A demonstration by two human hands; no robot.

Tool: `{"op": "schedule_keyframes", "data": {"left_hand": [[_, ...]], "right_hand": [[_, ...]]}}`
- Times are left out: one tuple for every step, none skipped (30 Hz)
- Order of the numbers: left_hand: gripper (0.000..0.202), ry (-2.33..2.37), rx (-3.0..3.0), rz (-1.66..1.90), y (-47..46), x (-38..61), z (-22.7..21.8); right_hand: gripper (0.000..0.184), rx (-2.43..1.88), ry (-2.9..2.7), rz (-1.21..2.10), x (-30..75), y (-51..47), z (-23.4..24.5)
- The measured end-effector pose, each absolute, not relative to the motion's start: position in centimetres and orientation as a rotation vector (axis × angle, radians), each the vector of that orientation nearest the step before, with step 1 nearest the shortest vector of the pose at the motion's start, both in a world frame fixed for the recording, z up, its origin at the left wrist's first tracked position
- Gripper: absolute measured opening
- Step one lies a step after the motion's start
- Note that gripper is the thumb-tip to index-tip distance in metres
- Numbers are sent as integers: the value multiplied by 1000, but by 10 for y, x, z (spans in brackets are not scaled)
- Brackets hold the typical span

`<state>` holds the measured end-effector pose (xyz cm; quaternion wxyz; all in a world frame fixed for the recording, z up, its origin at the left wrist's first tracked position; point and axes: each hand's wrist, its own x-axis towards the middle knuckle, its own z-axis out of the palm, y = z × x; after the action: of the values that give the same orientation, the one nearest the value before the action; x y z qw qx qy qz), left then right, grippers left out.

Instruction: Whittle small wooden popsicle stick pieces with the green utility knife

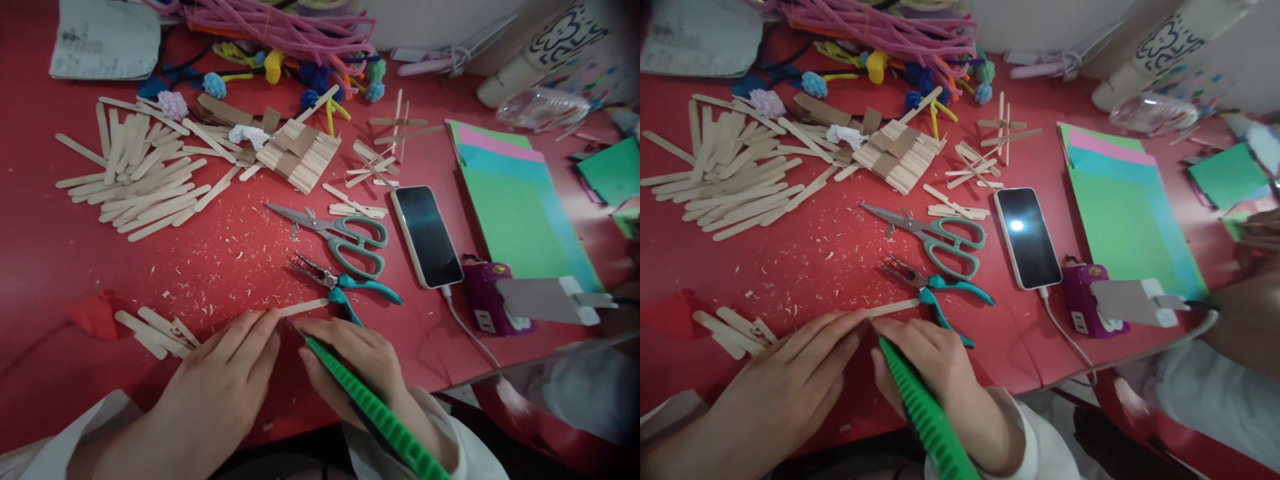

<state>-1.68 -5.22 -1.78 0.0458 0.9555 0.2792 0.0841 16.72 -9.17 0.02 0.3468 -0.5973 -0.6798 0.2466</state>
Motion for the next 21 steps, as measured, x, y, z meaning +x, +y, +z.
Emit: {"op": "schedule_keyframes", "data": {"left_hand": [[41,862,2919,262,-53,-17,-18],[42,877,2921,273,-54,-16,-17],[43,894,2923,291,-54,-16,-16],[42,915,2925,315,-54,-16,-14],[41,933,2925,333,-53,-17,-11],[39,946,2930,356,-51,-18,-8],[37,953,2933,363,-49,-20,-6],[37,949,2936,360,-47,-22,-4],[37,936,2941,349,-45,-25,-2],[37,914,2943,324,-44,-27,-2],[37,889,2944,306,-43,-29,-2],[38,860,2945,292,-43,-30,-2],[38,832,2946,292,-44,-31,-3],[40,816,2940,306,-45,-31,-4],[41,807,2933,319,-47,-29,-5],[43,816,2917,337,-49,-28,-6],[45,836,2895,340,-51,-26,-7],[46,848,2881,331,-53,-24,-7],[47,862,2872,341,-55,-22,-8],[47,860,2875,338,-57,-21,-8],[47,855,2882,336,-58,-20,-8]], "right_hand": [[18,-1612,-1716,601,166,-93,1],[15,-1670,-1668,587,165,-94,1],[13,-1712,-1626,593,164,-95,3],[12,-1745,-1590,616,163,-96,4],[11,-1766,-1563,634,162,-98,4],[11,-1784,-1536,633,162,-100,5],[11,-1803,-1501,607,162,-102,4],[11,-1826,-1459,568,162,-104,4],[10,-1849,-1417,531,162,-107,3],[9,-1871,-1382,497,162,-109,1],[9,-1886,-1366,464,162,-112,0],[8,-1897,-1371,427,162,-114,-1],[9,-1900,-1399,383,162,-116,-2],[11,-1895,-1449,335,161,-118,-3],[13,-1873,-1519,291,161,-119,-4],[16,-1835,-1600,261,160,-119,-4],[20,-1792,-1681,248,160,-118,-5],[23,-1750,-1750,245,159,-118,-5],[26,-1722,-1794,247,158,-116,-6],[28,-1708,-1812,250,157,-115,-6],[29,-1708,-1805,249,156,-114,-7]]}}
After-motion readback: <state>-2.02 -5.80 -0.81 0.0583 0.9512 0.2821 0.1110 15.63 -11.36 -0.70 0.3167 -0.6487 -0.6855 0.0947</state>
